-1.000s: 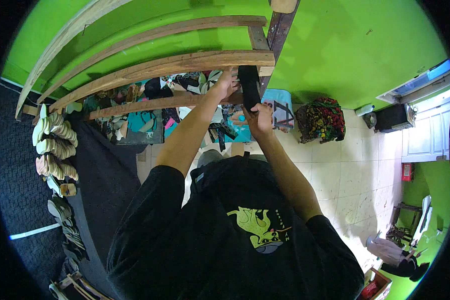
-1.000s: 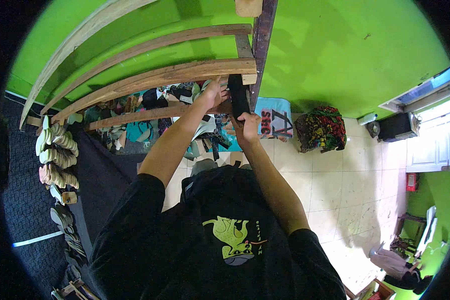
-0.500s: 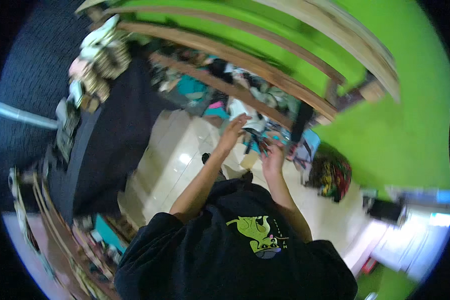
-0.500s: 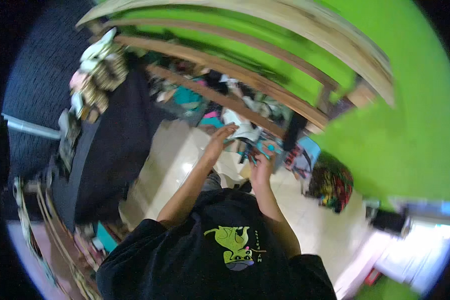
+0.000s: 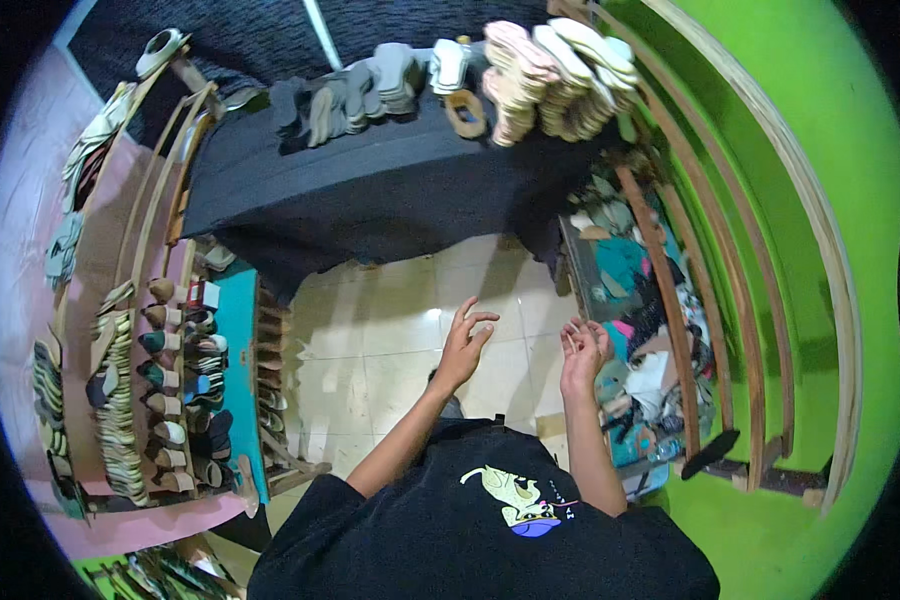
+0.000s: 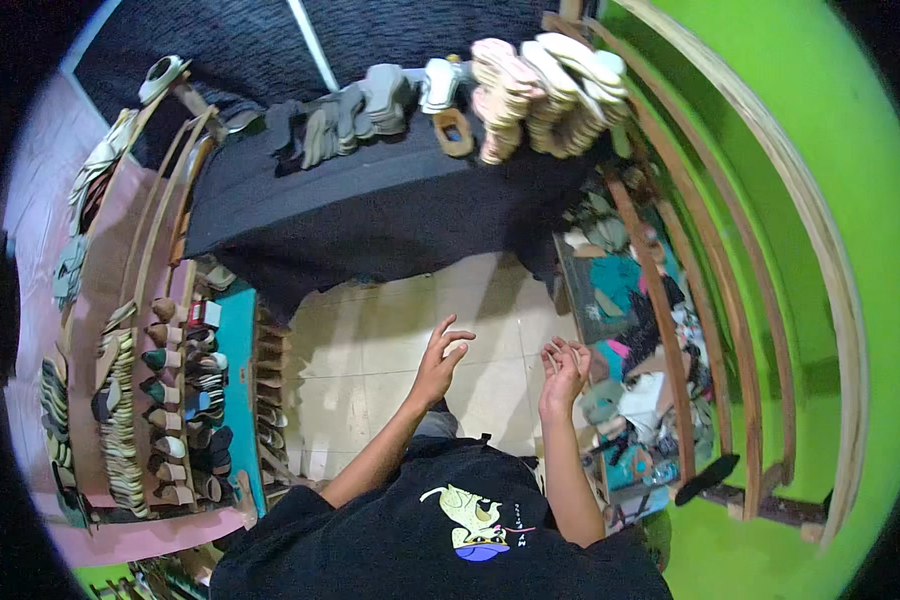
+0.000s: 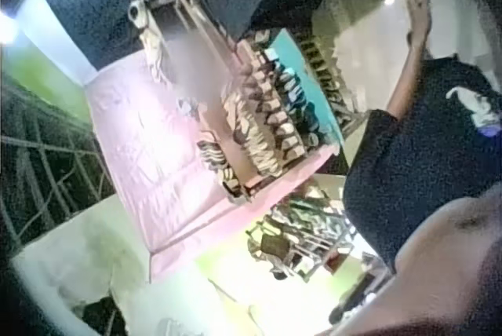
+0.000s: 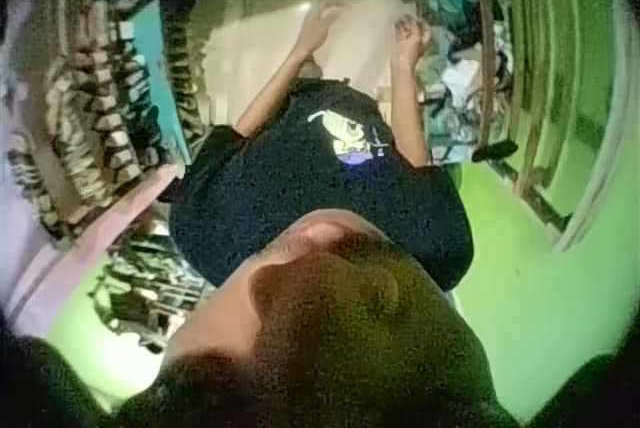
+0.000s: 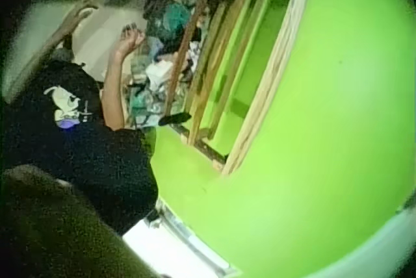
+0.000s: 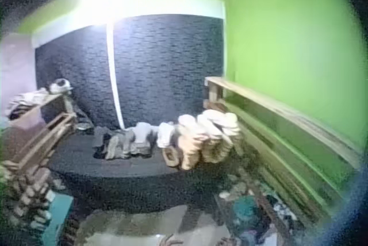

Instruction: The recorder applies adhesive to various shoe insoles using a brush at a workbench.

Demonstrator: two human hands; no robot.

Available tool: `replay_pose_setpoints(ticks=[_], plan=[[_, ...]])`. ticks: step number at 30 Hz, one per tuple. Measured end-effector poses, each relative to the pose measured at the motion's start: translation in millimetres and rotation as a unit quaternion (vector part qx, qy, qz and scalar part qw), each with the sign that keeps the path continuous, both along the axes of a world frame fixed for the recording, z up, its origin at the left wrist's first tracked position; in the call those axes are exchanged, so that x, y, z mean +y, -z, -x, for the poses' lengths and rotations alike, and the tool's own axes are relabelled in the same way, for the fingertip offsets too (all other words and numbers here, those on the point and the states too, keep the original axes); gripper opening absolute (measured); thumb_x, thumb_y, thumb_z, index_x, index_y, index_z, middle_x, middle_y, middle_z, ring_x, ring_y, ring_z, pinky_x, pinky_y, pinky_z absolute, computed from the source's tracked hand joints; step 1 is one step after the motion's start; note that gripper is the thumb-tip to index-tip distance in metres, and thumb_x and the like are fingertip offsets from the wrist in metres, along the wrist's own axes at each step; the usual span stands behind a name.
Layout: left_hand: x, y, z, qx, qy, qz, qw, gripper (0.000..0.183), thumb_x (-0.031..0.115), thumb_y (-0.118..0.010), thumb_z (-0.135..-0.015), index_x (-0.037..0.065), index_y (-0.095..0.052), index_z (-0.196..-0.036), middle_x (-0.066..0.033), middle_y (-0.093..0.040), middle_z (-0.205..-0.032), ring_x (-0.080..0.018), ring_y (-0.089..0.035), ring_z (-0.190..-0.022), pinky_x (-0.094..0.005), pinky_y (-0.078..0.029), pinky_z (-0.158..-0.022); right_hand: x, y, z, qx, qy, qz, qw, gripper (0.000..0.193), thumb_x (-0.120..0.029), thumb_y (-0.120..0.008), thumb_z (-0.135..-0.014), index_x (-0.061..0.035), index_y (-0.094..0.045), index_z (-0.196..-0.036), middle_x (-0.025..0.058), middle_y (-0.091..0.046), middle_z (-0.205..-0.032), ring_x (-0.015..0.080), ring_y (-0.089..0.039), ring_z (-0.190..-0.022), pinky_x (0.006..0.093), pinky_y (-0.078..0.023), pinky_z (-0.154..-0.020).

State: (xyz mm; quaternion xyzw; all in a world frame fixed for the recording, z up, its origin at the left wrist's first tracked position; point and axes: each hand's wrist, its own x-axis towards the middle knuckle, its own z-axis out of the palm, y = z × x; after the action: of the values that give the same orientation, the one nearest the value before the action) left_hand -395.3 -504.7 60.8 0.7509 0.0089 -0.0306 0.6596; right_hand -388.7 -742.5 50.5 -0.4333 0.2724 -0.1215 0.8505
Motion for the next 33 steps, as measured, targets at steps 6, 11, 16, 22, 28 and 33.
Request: replay_pose_setpoints(ticks=[6,11,16,22,28,33], plan=[[113,2,-49,-0.008,-0.046,-0.038,0.998,0.026,0.022,-0.066,-0.102,0.012,-0.072,-0.124,-0.0171,-0.036,-0.166,-0.0352,-0.042,-0.150,-0.0430,-0.053,-0.105,111,3,-100,-0.009,-0.076,-0.006,0.997,0.026,-0.010,-0.064,-0.101,-0.0091,-0.049,-0.122,0.0163,-0.068,-0.120,0.0242,-0.068,-0.102,0.0416,-0.057,-0.093],[174,-12,-101,0.007,-0.080,-0.073,0.994,0.032,0.025,-0.066,-0.102,0.012,-0.067,-0.131,-0.0154,-0.039,-0.165,-0.0311,-0.046,-0.147,-0.0448,-0.050,-0.107,194,-4,-173,-0.021,-0.144,0.027,0.989,0.023,-0.008,-0.059,-0.101,-0.0070,-0.052,-0.123,0.0155,-0.068,-0.121,0.0204,-0.068,-0.103,0.0335,-0.055,-0.095],[224,-20,-183,-0.068,-0.093,-0.205,0.972,0.042,0.027,-0.067,-0.101,0.009,-0.061,-0.138,-0.0183,-0.039,-0.164,-0.0368,-0.042,-0.149,-0.0493,-0.039,-0.120,252,-7,-248,-0.065,-0.213,0.153,0.963,0.024,-0.002,-0.059,-0.094,-0.0045,-0.058,-0.117,0.0119,-0.068,-0.122,0.0188,-0.066,-0.107,0.0312,-0.053,-0.097],[297,-4,-307,-0.125,-0.108,-0.322,0.932,0.047,0.028,-0.067,-0.100,0.008,-0.058,-0.142,-0.0203,-0.039,-0.163,-0.0429,-0.037,-0.150,-0.0524,-0.031,-0.123,316,-9,-355,-0.273,-0.290,0.539,0.743,0.037,-0.001,-0.068,-0.083,-0.0018,-0.065,-0.120,0.0193,-0.062,-0.139,0.0391,-0.061,-0.126,0.0431,-0.047,-0.110],[375,24,-383,-0.109,-0.107,-0.480,0.864,0.052,0.030,-0.065,-0.100,0.012,-0.054,-0.148,-0.0207,-0.039,-0.161,-0.0423,-0.036,-0.150,-0.0608,-0.026,-0.124,352,12,-448,-0.241,-0.403,0.649,0.598,0.050,-0.025,-0.068,-0.096,-0.0080,-0.061,-0.142,0.0188,-0.048,-0.157,0.0424,-0.042,-0.148,0.0624,-0.028,-0.123],[384,24,-397,-0.087,-0.139,-0.491,0.855,0.046,0.030,-0.065,-0.098,0.012,-0.062,-0.141,-0.0165,-0.044,-0.159,-0.0380,-0.039,-0.148,-0.0578,-0.027,-0.124,377,9,-476,-0.245,-0.400,0.734,0.491,0.053,-0.032,-0.065,-0.097,-0.0134,-0.059,-0.147,0.0179,-0.049,-0.154,0.0412,-0.041,-0.146,0.0603,-0.025,-0.124]])
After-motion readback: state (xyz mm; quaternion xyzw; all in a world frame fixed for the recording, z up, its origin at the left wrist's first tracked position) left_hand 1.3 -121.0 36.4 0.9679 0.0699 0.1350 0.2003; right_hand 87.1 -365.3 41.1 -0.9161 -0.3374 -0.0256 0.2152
